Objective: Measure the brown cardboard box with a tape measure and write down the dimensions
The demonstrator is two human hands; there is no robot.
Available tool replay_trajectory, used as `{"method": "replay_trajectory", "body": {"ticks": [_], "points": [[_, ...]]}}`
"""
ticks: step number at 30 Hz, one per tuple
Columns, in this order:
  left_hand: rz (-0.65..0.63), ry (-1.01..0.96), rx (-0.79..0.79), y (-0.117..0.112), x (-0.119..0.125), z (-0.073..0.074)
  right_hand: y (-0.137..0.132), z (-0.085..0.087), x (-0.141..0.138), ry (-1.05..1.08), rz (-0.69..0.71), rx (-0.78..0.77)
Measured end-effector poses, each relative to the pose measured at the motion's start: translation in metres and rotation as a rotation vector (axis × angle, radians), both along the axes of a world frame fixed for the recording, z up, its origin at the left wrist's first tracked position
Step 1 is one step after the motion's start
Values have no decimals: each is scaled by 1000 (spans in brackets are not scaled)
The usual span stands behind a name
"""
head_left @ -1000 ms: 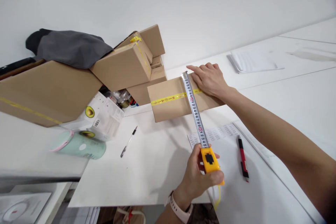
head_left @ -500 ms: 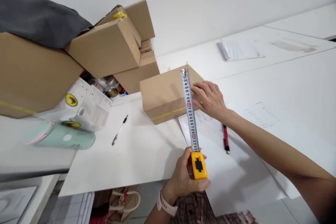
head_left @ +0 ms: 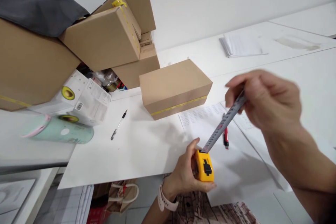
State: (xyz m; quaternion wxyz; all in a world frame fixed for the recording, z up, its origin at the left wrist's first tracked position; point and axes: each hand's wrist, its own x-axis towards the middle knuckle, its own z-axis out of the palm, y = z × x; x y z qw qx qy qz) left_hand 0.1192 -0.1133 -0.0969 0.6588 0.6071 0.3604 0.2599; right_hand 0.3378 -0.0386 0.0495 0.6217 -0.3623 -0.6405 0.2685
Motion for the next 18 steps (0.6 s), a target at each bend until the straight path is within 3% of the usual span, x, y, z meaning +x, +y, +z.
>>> {"method": "replay_trajectory", "body": {"ticks": [2,4,7,9,11,13,15,18], "points": [[69,-99,-26,-2,1,-4,-16,-26,-9,-145,63,-52],[130,-137,4,-4,3,-7,-30,-54,-17,-311,64,48],[179,-92,77,-4,2,-8,-40,-91,-17,-599,-117,204],[200,-44,117,-2,0,-6,-39,-111,-6,-772,-366,63],[233,38,190,2,-4,-2,-34,-126,8,-928,-610,-232],[282,187,330,10,-9,4,-29,-138,22,-1076,-727,-497],[306,384,504,20,-13,9,-26,-146,33,-1174,-686,-651],[316,670,701,37,-16,13,-26,-149,42,-1144,-516,-700]]}}
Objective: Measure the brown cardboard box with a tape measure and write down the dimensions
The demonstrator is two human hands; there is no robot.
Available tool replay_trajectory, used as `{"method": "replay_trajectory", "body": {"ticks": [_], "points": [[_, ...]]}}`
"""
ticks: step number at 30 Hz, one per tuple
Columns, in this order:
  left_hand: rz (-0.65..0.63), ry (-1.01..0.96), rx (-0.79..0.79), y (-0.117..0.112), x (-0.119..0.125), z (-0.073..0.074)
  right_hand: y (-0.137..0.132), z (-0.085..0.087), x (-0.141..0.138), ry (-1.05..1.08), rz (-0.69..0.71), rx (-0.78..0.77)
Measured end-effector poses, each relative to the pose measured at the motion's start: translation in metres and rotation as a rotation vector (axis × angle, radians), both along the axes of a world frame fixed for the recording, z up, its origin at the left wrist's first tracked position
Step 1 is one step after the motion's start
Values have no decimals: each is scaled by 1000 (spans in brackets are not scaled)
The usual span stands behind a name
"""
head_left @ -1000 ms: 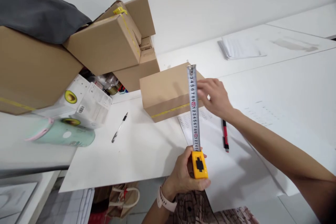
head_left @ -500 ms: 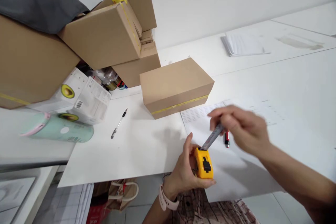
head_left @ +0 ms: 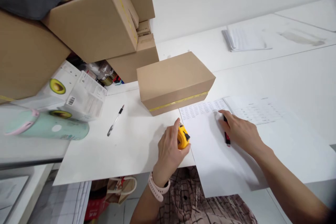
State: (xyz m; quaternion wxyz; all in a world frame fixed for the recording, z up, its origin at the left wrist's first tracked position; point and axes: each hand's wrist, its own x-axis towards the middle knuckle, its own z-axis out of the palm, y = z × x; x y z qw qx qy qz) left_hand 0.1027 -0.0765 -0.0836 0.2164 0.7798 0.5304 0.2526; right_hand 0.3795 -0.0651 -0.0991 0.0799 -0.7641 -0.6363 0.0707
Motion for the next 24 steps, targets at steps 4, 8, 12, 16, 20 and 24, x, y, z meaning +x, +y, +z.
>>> {"method": "replay_trajectory", "body": {"ticks": [4,8,12,16,20,24], "points": [[59,207,99,13,2,0,-7,12,5,544,51,33],[21,294,136,16,6,-4,-9,27,5,1287,115,97],[-21,346,158,16,7,-3,-1,35,-3,1524,214,106],[-139,407,264,8,17,0,11,34,-19,1492,190,134],[-452,410,232,-3,45,-6,26,22,-38,1368,15,170],[-438,409,131,-7,73,-17,42,6,-46,1240,-80,156]]}}
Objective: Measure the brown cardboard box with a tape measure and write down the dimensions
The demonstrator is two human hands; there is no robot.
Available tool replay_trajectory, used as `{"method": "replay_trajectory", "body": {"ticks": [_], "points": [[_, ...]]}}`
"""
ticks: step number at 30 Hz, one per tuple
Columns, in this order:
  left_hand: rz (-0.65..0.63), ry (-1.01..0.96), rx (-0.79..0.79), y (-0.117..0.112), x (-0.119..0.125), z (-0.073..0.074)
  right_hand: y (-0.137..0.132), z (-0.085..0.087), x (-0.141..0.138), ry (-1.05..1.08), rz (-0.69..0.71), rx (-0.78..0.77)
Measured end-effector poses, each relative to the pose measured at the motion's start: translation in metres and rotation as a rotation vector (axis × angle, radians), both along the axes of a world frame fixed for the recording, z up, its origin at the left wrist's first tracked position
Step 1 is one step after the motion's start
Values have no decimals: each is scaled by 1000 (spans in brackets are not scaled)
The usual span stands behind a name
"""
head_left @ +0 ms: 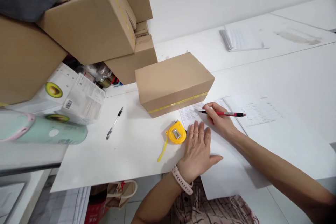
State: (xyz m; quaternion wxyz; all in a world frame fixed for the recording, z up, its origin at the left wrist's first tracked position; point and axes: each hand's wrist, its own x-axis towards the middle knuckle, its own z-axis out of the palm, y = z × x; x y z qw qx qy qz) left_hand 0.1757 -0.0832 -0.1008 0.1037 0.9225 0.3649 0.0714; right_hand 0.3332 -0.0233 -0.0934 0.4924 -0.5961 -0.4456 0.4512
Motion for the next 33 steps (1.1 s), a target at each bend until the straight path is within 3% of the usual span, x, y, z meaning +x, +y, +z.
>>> {"method": "replay_trajectory", "body": {"ticks": [4,10,18,33], "points": [[46,-6,6,0,9,-4,8,-11,3,64,46,-18],[31,-9,7,2,5,1,5,-21,4,-120,-18,120],[65,-44,-14,6,4,-3,1,-22,1,-201,-60,122],[72,-53,8,11,4,-3,2,-27,1,-304,5,124]]}}
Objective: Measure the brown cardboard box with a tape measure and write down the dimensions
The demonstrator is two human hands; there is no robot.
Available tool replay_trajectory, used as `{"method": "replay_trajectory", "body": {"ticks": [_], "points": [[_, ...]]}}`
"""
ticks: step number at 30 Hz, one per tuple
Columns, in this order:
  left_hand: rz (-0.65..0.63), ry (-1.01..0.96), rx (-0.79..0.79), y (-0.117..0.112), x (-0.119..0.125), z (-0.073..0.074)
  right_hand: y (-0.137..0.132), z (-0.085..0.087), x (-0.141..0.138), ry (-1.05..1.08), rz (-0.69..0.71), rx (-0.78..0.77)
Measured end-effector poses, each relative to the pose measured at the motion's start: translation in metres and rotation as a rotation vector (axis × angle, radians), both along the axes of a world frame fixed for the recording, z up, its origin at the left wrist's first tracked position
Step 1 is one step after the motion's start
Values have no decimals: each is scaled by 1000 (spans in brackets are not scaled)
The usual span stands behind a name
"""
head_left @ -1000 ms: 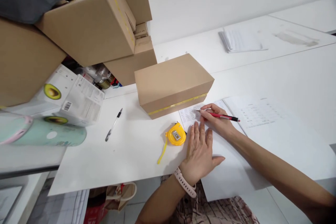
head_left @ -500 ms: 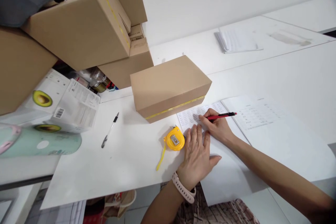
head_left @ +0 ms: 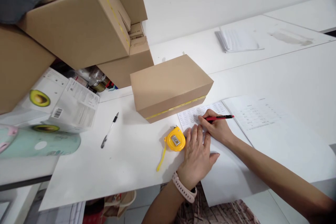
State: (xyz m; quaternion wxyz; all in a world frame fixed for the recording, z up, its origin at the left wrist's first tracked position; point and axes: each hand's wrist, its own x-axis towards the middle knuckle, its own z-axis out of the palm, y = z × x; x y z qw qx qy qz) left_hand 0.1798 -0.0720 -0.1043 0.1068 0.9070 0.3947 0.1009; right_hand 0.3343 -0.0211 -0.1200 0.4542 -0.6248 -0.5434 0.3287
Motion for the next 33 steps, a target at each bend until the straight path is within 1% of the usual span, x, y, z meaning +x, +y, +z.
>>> {"method": "replay_trajectory", "body": {"ticks": [15,25,33], "points": [[-4,11,-12,0,0,1,1,1,1,40,1,3],[3,24,32,-1,0,-1,3,-6,2,42,0,22],[1,20,59,-1,-1,-3,2,-5,3,26,-21,42]]}}
